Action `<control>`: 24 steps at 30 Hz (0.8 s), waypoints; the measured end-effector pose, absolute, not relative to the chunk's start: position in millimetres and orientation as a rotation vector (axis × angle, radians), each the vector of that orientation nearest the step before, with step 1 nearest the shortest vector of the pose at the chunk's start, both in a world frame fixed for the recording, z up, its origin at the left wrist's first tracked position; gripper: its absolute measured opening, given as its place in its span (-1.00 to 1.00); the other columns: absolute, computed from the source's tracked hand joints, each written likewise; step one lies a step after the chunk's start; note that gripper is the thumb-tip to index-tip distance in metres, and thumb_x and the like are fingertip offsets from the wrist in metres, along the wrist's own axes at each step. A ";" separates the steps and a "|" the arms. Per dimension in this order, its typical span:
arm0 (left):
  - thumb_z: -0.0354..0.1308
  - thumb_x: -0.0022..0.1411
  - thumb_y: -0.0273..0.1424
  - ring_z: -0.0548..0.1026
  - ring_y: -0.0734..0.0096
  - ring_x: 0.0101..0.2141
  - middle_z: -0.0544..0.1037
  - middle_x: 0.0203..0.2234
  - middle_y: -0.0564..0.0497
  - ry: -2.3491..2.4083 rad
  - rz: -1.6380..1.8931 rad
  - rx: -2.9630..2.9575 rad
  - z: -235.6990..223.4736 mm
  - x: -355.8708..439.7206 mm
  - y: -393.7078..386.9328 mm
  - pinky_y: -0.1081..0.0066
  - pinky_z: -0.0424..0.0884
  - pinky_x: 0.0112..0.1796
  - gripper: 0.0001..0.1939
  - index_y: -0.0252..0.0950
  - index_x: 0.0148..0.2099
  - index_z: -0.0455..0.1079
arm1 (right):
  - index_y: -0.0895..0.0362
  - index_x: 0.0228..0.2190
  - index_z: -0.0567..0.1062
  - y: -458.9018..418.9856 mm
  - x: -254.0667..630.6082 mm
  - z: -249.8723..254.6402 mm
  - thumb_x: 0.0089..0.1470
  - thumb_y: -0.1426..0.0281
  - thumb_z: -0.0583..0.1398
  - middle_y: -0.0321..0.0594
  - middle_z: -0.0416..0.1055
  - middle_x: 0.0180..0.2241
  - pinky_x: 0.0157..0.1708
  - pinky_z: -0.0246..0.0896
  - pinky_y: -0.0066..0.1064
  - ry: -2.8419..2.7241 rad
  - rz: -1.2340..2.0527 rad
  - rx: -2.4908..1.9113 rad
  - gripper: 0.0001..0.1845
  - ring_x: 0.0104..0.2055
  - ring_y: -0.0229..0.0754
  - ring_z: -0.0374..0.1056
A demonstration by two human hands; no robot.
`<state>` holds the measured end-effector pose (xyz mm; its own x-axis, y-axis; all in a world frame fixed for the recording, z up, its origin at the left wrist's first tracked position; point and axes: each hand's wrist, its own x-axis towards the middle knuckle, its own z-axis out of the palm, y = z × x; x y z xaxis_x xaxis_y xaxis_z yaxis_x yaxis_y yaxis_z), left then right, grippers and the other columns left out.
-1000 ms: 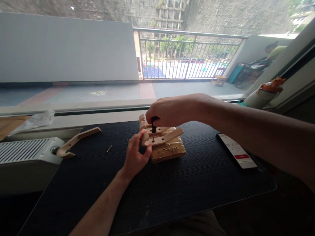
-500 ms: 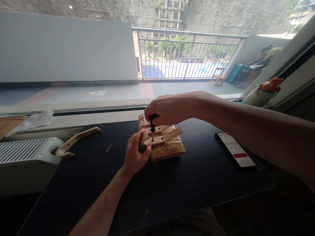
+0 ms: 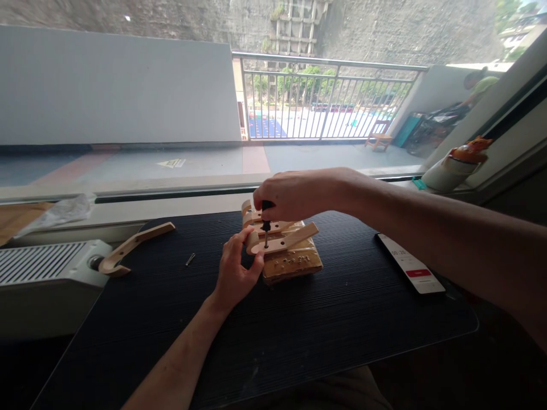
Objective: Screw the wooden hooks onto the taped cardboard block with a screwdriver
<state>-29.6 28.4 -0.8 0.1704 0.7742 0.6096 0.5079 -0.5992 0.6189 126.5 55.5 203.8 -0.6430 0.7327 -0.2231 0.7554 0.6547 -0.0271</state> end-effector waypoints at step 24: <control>0.11 0.08 -0.51 0.39 0.26 -0.13 0.38 -0.16 -0.05 1.215 1.491 2.247 7.5 -28.2 26.8 0.20 0.32 -0.06 -0.50 -0.17 0.09 0.17 | 0.13 -0.28 0.51 61.7 136.6 196.9 0.08 0.37 0.01 -0.20 0.44 -0.40 -0.44 0.00 -0.40 2.808 -0.209 1.123 -0.70 -0.46 -0.31 0.18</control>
<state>-28.2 26.8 7.5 0.1616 0.7110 0.6843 0.5265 -0.6486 0.5496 136.6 61.7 196.9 -0.7202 0.6767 -0.1528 0.6919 0.7168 -0.0867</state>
